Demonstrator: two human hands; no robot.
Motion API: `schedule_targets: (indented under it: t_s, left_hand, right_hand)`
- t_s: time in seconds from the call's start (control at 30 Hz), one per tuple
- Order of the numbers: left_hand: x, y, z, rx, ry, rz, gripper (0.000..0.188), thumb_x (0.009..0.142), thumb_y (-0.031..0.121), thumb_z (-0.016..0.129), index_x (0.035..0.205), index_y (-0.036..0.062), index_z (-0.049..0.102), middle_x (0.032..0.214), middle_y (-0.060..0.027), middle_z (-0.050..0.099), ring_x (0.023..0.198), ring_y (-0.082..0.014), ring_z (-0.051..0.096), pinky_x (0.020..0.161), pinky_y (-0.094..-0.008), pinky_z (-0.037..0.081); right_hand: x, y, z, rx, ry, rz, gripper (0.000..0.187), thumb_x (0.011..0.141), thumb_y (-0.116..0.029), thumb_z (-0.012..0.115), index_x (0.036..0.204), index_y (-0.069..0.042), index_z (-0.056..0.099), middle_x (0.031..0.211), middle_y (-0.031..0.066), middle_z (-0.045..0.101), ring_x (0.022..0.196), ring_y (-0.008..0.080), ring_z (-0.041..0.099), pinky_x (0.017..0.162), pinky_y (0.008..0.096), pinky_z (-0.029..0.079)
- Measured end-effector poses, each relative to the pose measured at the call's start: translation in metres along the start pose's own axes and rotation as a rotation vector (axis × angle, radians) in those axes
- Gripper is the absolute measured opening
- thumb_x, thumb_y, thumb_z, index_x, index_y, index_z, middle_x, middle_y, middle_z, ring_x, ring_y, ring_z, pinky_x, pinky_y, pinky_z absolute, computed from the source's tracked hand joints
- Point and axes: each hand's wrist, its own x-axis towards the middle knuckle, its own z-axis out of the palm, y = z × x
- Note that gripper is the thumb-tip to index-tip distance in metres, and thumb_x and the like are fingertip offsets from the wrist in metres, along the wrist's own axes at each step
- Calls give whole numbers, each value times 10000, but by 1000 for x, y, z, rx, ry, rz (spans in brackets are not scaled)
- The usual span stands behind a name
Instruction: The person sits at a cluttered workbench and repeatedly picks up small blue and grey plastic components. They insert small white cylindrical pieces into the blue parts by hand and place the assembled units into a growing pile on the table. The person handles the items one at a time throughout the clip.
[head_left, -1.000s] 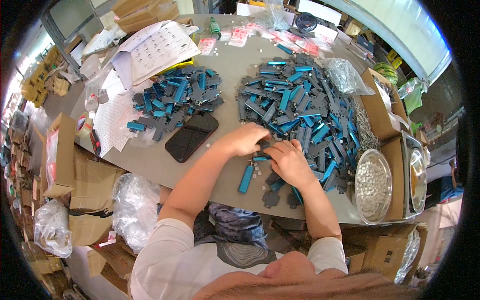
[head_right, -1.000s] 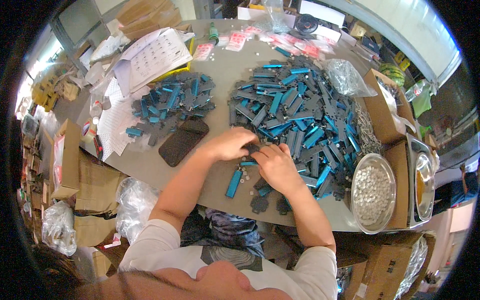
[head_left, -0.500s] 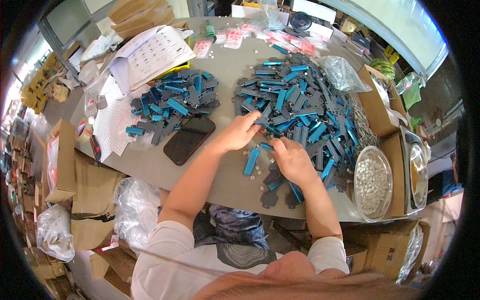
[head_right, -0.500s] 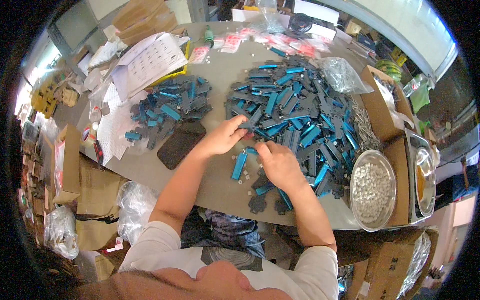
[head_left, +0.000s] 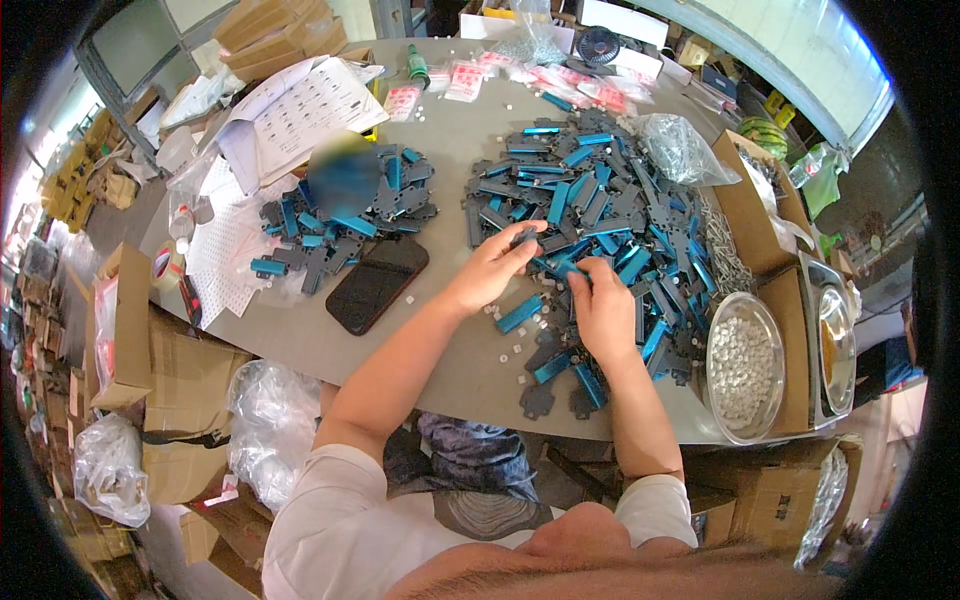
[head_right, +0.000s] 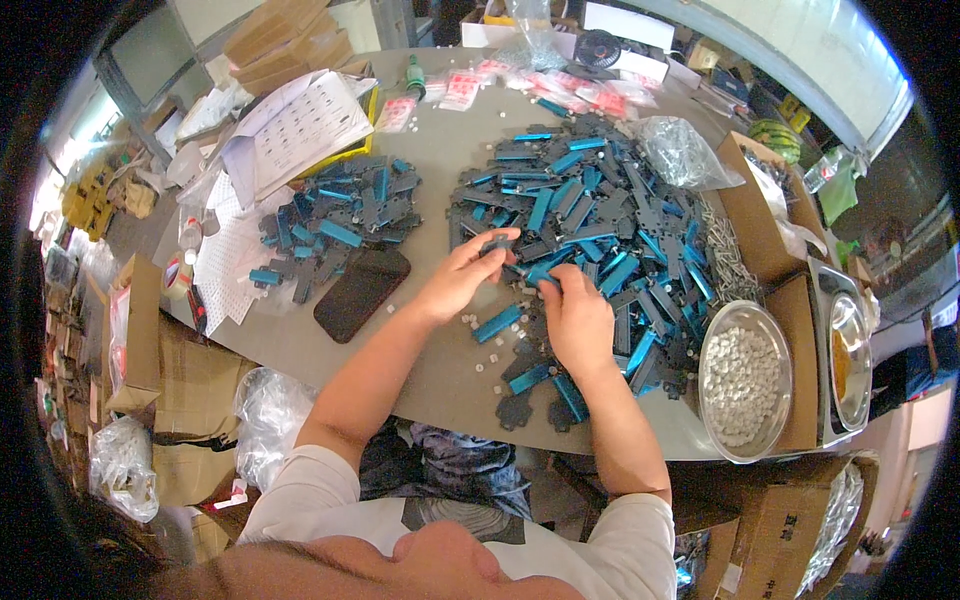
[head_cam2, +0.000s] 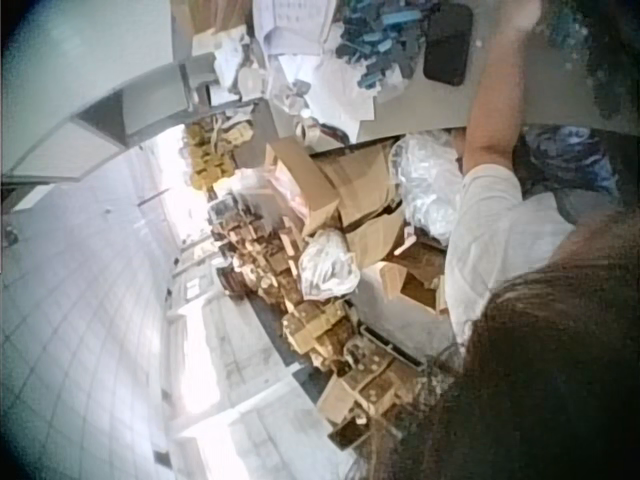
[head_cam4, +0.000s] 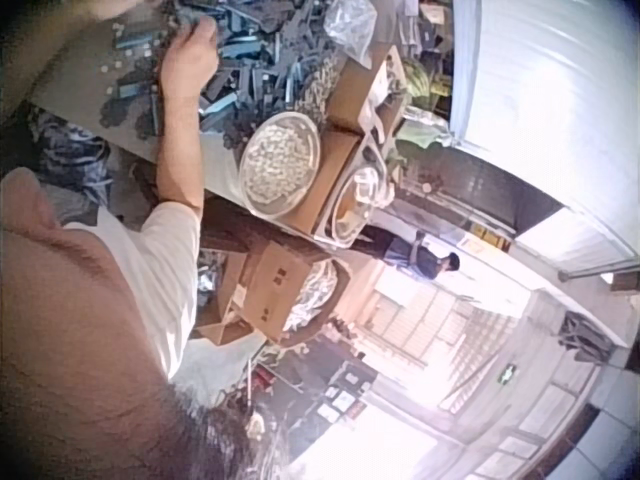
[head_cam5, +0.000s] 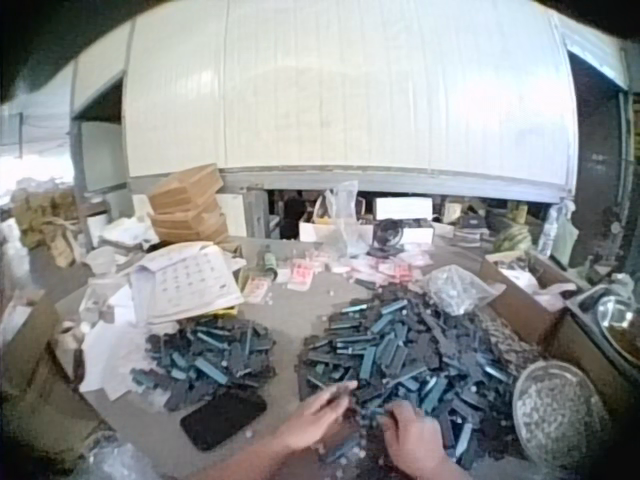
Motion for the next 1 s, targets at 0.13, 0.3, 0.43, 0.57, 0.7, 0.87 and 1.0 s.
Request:
schedule_targets:
  t_s: [0.13,0.3,0.43,0.57,0.7,0.87,1.0]
  left_hand:
    - [1,-4,9,-404,-20,-24,506,990,270,430,1454,97,324,1040,21,487,945,-93,403,811,-219,316]
    - [-2,-9,21,-216,86,193,282,958,146,520,1229,72,487,996,8,518,916,-77,464,781,-232,389]
    - [-5,-6,28,-52,174,216,138,923,0,526,1055,25,496,921,-28,594,861,-85,545,778,-238,446]
    - [-12,2,39,-38,126,365,309,937,17,520,1242,7,475,1052,-74,624,955,-125,582,829,-281,474]
    - [-12,-7,29,-77,60,283,300,933,30,542,1227,-4,491,1088,-81,623,997,-127,581,856,-283,472]
    - [-10,-4,31,-116,103,314,192,920,56,585,1094,8,519,1034,-79,635,944,-126,603,829,-275,488]
    - [-11,9,30,-449,156,201,192,906,109,621,1052,35,521,1017,-117,644,913,-231,650,809,-362,539]
  right_hand:
    - [1,-2,-3,850,-132,447,137,948,-81,506,1062,-29,562,903,81,623,779,172,595,726,297,491]
    - [-2,-5,2,1285,-201,482,166,906,-11,569,1071,-19,584,949,13,615,849,90,560,820,242,458]
    - [-2,-10,2,1089,-198,416,188,857,19,637,1034,-25,589,937,9,621,847,88,579,797,240,475]
    - [-4,-9,8,1006,-92,395,197,829,12,682,972,-25,552,913,4,583,815,82,567,748,237,482]
    - [-3,-12,4,960,-46,418,262,801,-14,727,944,-30,509,908,0,532,802,80,552,701,237,480]
    - [-2,-13,2,666,-146,369,245,819,-143,732,897,-3,547,802,41,574,683,117,567,609,267,475]
    - [-4,-16,1,453,-249,201,267,859,-228,683,830,18,587,682,101,584,573,172,566,539,323,452]
